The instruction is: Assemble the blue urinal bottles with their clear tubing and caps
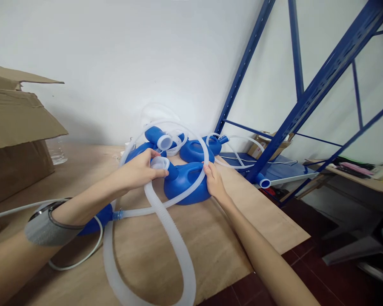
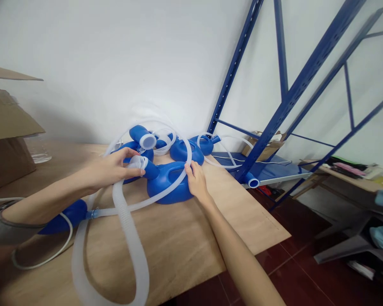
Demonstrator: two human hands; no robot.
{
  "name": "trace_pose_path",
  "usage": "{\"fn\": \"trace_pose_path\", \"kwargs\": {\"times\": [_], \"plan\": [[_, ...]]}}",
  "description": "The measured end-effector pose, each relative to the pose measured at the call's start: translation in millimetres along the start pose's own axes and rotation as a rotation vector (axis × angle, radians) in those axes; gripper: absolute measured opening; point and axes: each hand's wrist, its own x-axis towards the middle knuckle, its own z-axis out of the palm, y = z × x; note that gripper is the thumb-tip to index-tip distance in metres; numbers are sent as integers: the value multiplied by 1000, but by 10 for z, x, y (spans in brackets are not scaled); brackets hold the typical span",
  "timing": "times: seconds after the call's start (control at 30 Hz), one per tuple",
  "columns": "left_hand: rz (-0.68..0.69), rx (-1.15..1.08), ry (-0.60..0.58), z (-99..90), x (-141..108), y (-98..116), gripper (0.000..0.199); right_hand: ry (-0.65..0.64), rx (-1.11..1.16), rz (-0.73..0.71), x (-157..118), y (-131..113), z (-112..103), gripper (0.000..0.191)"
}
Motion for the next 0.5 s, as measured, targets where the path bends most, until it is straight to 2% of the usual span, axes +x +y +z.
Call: {"fn": "trace_pose_path", "kwargs": {"times": [0.2, 0.33, 0.5], "plan": [[148, 211, -12, -145, 48, 19, 65, -10, 11, -14, 12, 1, -16, 46], [160, 80, -83, -224, 76, -54, 62, -26, 26, -19, 21, -10, -28, 45], [130, -20, -120, -177, -9, -160, 64, -24, 31, -27, 26, -3, -32, 47]]}}
